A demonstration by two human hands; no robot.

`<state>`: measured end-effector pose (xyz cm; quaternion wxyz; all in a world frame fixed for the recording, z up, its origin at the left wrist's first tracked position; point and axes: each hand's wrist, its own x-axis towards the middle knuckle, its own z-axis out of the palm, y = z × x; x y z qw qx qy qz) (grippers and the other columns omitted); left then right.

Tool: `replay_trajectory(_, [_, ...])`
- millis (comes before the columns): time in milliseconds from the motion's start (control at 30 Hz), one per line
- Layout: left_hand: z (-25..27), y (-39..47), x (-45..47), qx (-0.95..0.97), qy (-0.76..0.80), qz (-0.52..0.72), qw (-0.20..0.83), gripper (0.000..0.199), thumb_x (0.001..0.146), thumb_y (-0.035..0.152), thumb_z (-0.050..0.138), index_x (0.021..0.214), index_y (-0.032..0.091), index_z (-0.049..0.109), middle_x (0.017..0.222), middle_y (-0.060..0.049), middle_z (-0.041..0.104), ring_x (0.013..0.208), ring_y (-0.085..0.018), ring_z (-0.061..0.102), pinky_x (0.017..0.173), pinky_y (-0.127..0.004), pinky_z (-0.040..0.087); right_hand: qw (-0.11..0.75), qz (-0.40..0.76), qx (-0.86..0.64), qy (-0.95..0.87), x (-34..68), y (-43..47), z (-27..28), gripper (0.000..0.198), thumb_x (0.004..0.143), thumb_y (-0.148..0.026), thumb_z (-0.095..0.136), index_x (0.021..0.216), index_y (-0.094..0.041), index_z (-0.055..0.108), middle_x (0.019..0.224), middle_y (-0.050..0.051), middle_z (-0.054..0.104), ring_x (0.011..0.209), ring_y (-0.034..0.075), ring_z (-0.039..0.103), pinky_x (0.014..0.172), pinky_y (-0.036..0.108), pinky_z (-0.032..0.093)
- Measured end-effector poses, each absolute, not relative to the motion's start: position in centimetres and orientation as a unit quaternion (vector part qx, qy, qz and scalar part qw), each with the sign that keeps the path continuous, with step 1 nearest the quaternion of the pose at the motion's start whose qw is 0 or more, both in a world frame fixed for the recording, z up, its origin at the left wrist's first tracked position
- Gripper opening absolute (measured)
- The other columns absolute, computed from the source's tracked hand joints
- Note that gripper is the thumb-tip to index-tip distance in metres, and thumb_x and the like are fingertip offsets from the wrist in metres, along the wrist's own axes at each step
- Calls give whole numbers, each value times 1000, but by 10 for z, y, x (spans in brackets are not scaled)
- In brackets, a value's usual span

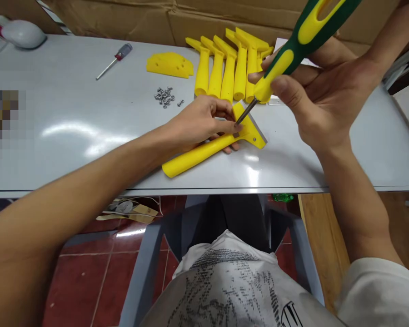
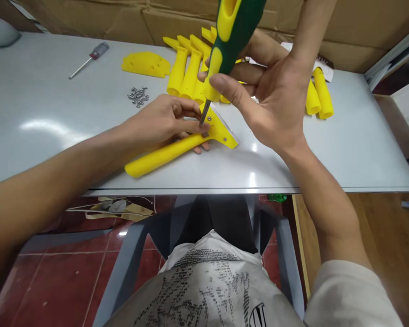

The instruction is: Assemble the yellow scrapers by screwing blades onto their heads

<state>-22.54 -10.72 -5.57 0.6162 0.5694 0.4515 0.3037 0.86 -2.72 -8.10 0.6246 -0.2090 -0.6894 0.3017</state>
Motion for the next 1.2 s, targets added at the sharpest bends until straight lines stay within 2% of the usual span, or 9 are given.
replay_trajectory(67, [-57,-106,-226,565,450,307,620,18,101,11,100,107,16,83,120,-11,86,96,-32,95,91,-49,86,711,204,-111,-663,2,-10,-91,183,90,-95,97,191,-44,-47,124,-12,85,95,19,91,77,32,82])
replay_trajectory(167, [-58,-106,-227,558,450,306,626,17,103,9,98,108,15,83,118,-12,86,99,-33,95,94,-51,86,739,135,-69,-656,0,5,-93,174,94,-94,94,194,-45,-40,110,-15,81,92,15,91,80,30,81])
replay_trajectory(267, [-58,-105,-227,551,450,303,634,20,102,11,100,108,16,81,110,-9,85,98,-32,95,94,-50,86,736,105,-43,-667,11,-25,-76,138,103,-86,90,198,-53,-4,113,-17,84,102,13,95,82,25,79])
replay_trajectory(400, [-58,-105,-227,551,443,297,642,24,101,15,103,103,16,79,101,-8,84,89,-30,94,88,-47,86,550,191,-297,-757,32,-74,-57,82,121,-61,85,184,-52,34,140,-13,87,135,18,92,117,42,77])
replay_trajectory(567, [-57,-104,-226,553,444,293,641,27,100,15,104,99,16,77,91,-4,81,87,-30,95,88,-46,86,640,206,-168,-721,29,-14,-93,149,77,-119,86,191,-57,13,155,-4,82,143,33,90,100,45,85])
replay_trajectory(733, [-57,-103,-224,551,465,286,631,17,103,11,96,100,16,80,95,-5,84,97,-34,97,91,-47,84,656,96,-134,-736,27,14,-115,132,97,-98,91,192,-72,4,161,-12,80,132,22,94,105,42,82])
replay_trajectory(933, [-53,-104,-223,547,473,279,633,18,102,11,97,99,17,81,95,-5,86,103,-34,97,96,-44,83,674,46,-68,-734,36,12,-105,109,91,-107,86,182,-57,56,149,-14,86,112,18,97,88,28,79])
replay_trajectory(1067, [-50,-106,-223,538,478,276,637,23,101,10,101,101,17,79,92,-5,85,103,-35,97,103,-49,83,587,109,-207,-775,48,6,-100,97,87,-110,83,157,-41,83,144,-9,89,136,29,93,104,37,80])
replay_trajectory(1200, [-49,-107,-223,544,471,286,633,28,100,9,103,98,16,77,88,-5,84,98,-34,97,101,-47,83,578,210,-298,-730,68,11,-110,107,60,-91,114,154,-49,85,167,-17,81,162,40,80,105,33,81])
